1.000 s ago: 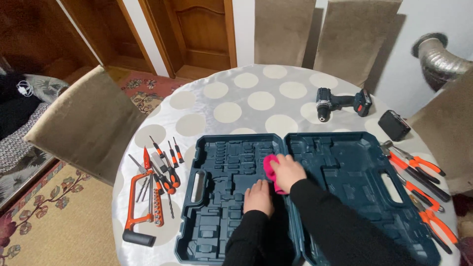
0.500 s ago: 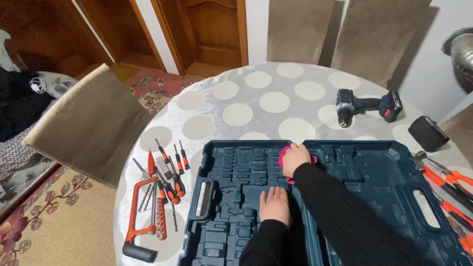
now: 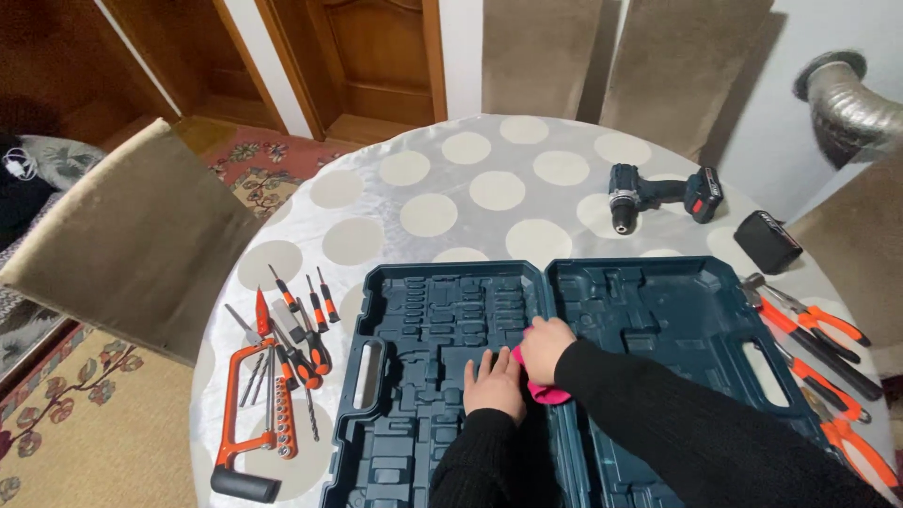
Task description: The person wipes the interior compartments of an open toolbox with a pink cloth. The toolbox is empty, and the person systematically cleans both halves of the case on a round table.
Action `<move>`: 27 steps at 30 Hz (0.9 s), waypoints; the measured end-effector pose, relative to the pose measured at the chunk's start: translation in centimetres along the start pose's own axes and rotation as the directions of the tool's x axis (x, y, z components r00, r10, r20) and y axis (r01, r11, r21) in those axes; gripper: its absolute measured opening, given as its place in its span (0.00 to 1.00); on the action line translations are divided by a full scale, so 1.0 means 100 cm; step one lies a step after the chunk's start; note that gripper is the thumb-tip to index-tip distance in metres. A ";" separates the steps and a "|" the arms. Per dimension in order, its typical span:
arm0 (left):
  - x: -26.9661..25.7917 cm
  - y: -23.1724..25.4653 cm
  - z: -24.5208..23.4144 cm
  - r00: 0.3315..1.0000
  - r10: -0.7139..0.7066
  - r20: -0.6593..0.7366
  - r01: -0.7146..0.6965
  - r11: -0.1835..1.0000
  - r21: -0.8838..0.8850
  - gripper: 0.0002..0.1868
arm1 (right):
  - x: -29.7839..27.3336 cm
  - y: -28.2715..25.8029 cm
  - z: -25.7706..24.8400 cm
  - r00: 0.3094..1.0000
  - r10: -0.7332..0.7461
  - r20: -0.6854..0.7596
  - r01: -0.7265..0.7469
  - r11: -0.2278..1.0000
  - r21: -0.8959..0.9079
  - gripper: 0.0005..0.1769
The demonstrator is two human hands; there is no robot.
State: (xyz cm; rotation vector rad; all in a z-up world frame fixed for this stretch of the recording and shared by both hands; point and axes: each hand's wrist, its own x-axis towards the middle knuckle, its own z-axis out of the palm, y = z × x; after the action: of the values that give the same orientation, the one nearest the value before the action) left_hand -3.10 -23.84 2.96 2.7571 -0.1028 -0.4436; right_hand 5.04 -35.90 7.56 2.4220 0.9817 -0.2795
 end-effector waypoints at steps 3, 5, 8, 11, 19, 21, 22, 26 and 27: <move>-0.003 0.002 -0.006 0.998 -0.038 0.043 0.037 0.999 0.013 0.38 | -0.014 -0.011 0.009 0.998 -0.039 -0.042 0.039 0.999 -0.005 0.15; -0.007 0.001 -0.012 0.997 -0.060 0.058 0.059 0.998 0.010 0.38 | -0.026 -0.019 0.000 0.999 -0.045 0.013 0.045 0.999 -0.008 0.16; -0.013 -0.001 -0.019 0.991 -0.099 0.091 0.097 0.995 0.026 0.36 | -0.043 -0.033 -0.008 0.995 -0.053 0.082 0.052 0.999 0.011 0.18; -0.001 -0.011 0.001 0.993 -0.112 0.044 0.109 0.993 0.053 0.35 | -0.061 -0.046 -0.014 0.993 -0.059 0.103 0.055 0.998 0.040 0.21; 0.001 -0.016 0.011 0.990 -0.129 -0.063 0.133 0.989 0.061 0.38 | -0.091 -0.076 -0.013 0.995 -0.076 0.066 0.075 0.997 0.015 0.20; -0.004 -0.012 0.007 0.990 -0.134 -0.038 0.136 0.988 0.071 0.36 | -0.105 -0.080 -0.019 0.986 -0.126 0.109 0.113 0.987 0.116 0.20; -0.002 -0.014 0.013 0.991 -0.131 -0.036 0.133 0.989 0.071 0.36 | -0.107 -0.083 -0.012 0.986 -0.124 0.112 0.111 0.987 0.118 0.20; 0.014 -0.028 0.048 0.978 -0.089 -0.187 0.109 0.989 0.101 0.37 | -0.112 -0.086 0.004 0.994 -0.089 -0.063 0.098 0.982 0.158 0.17; 0.018 -0.033 0.061 0.959 -0.072 -0.273 0.101 0.990 0.096 0.36 | -0.113 -0.086 0.005 0.991 -0.078 -0.107 0.096 0.980 0.172 0.17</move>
State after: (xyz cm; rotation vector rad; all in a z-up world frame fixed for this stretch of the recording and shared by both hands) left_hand -3.26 -22.95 -4.13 2.9073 0.0631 -0.0827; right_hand -9.09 -37.59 8.08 2.5777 1.1534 -0.2901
